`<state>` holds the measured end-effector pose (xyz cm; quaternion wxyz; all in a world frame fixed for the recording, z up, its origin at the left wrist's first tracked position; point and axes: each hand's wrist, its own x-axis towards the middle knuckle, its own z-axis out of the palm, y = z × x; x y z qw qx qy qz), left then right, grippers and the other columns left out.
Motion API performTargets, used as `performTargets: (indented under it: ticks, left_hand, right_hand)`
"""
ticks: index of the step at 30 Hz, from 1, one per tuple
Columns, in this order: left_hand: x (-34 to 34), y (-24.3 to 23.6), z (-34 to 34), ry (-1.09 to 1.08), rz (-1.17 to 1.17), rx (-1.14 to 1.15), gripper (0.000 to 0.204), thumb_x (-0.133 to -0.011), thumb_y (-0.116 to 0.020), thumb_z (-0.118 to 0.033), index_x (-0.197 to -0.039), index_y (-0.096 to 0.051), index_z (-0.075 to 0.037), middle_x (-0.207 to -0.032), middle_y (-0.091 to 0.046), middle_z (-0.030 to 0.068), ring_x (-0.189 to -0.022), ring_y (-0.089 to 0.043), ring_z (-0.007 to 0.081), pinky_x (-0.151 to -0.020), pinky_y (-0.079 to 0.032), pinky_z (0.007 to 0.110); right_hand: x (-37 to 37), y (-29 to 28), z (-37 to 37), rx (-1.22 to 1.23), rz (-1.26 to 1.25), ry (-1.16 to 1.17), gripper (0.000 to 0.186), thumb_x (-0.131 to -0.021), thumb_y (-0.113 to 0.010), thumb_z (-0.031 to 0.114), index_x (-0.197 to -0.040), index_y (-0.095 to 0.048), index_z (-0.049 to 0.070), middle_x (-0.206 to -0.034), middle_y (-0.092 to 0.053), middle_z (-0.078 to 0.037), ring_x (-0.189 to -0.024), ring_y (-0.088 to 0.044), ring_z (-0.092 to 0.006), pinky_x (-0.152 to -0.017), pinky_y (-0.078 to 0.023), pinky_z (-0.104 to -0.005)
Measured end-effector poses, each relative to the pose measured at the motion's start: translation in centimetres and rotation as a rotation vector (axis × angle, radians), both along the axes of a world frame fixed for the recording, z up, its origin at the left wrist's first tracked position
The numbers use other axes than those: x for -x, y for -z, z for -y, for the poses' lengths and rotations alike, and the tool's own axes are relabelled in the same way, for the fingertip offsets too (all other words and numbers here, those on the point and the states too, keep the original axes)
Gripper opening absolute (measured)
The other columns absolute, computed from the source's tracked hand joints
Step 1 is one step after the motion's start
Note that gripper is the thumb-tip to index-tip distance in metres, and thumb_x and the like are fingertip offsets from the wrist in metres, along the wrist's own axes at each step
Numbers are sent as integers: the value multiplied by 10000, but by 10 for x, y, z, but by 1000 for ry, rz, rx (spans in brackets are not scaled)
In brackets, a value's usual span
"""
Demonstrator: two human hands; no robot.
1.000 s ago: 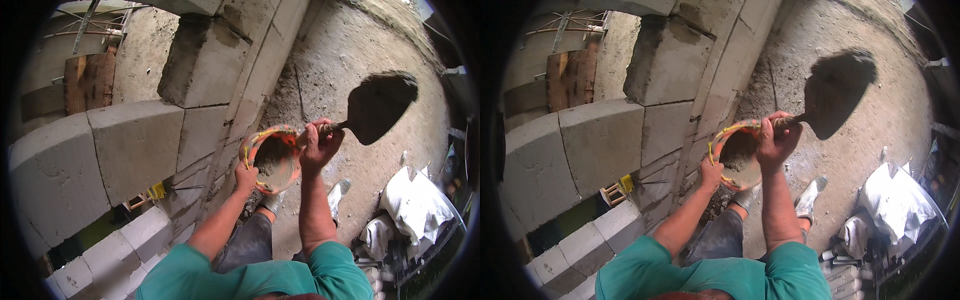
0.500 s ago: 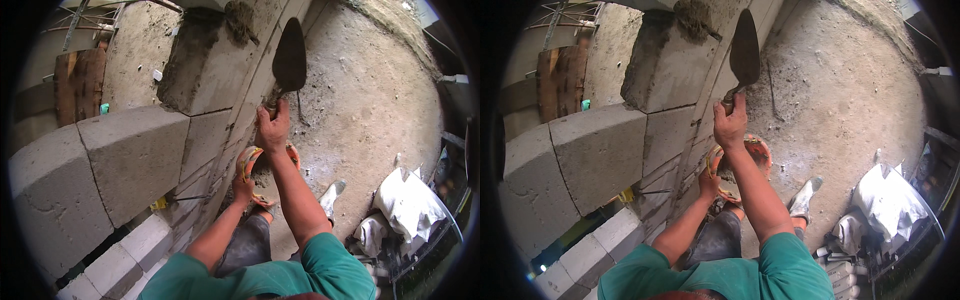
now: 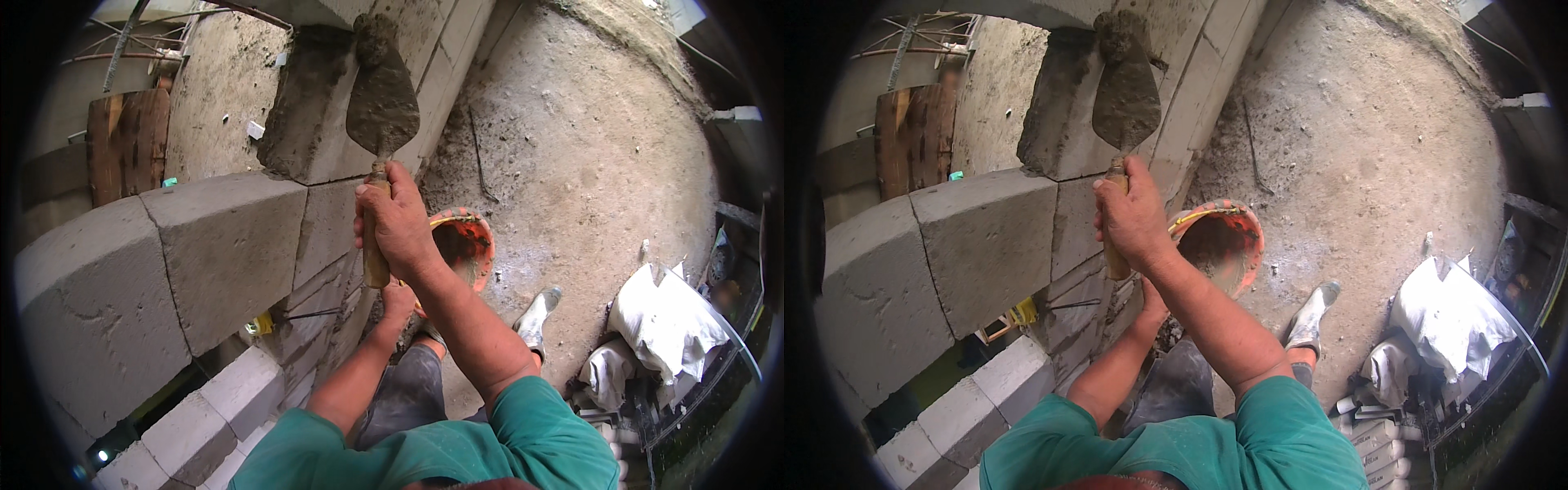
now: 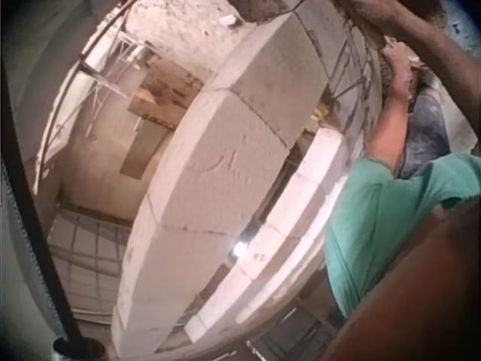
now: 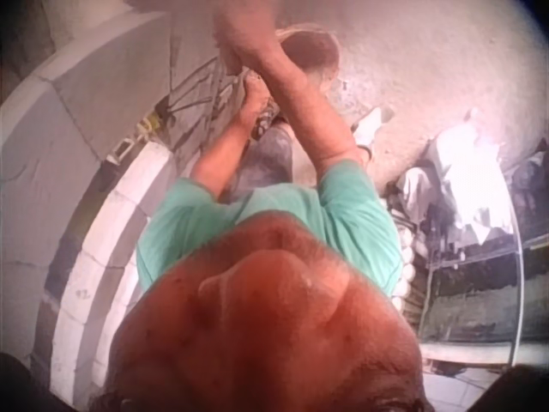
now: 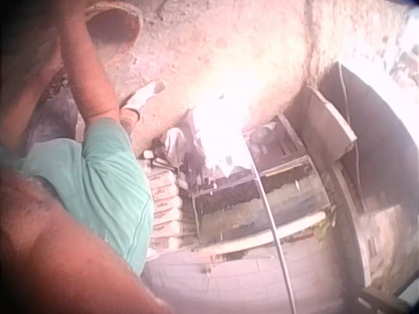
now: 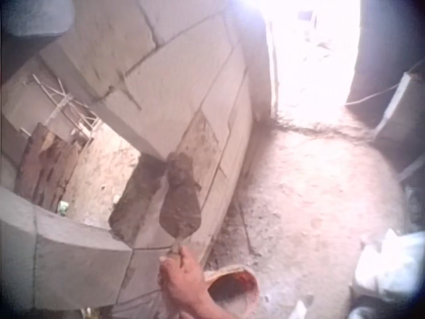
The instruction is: The person scoops cement from a bucket with a trowel and applies it to the joints of a concrete block wall. They repeatedly smooth the cement into the gaps between the blocks.
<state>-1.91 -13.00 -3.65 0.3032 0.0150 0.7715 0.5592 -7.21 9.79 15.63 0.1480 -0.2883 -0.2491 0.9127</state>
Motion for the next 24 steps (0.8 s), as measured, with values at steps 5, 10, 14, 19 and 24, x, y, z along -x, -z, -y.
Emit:
performTargets:
  ticks: [5, 10, 14, 19, 24]
  left_hand:
    - [-8, -27, -17, 113, 21, 153, 303, -834, -656, 26, -1133, -627, -18, -1077, -658, 45, -979, -607, 131, -863, -486, 293]
    - [-20, -8, 5, 104, 20, 147, 265, -756, -597, 61, -998, -669, -21, -884, -655, 11, -813, -603, 112, -760, -500, 280]
    - [-26, -1, 9, 30, 49, 129, 233, -725, -591, 61, -934, -646, -26, -839, -627, -11, -764, -568, 85, -704, -483, 268]
    - [-32, -18, 1, 80, 20, 153, 147, -729, -590, 62, -842, -612, -30, -747, -580, -33, -690, -527, 74, -626, -453, 277]
    - [-28, -16, 11, 128, 76, 224, 121, -710, -592, 28, -820, -597, -22, -664, -523, -36, -631, -473, 77, -589, -430, 270]
  right_hand:
    - [-5, -1, -7, -2, -4, 11, 159, -935, -557, 154, -997, -442, 63, -742, -529, -38, -569, -562, -120, -480, -505, -284]
    - [4, -5, -22, -67, 20, 36, 144, -920, -558, 141, -977, -452, 61, -725, -520, -34, -565, -555, -122, -477, -494, -286]
    - [-4, -4, -20, -158, 30, -7, 158, -908, -565, 139, -990, -460, 54, -723, -522, -37, -565, -553, -124, -474, -479, -289]
    - [-25, 19, -1, -118, -60, -32, 210, -890, -582, 124, -1048, -474, 38, -709, -523, -43, -545, -545, -130, -468, -472, -301]
    - [-59, 72, 25, -84, 1, 239, 218, -877, -588, 64, -1057, -465, 53, -773, -533, -28, -577, -533, -110, -507, -475, -287]
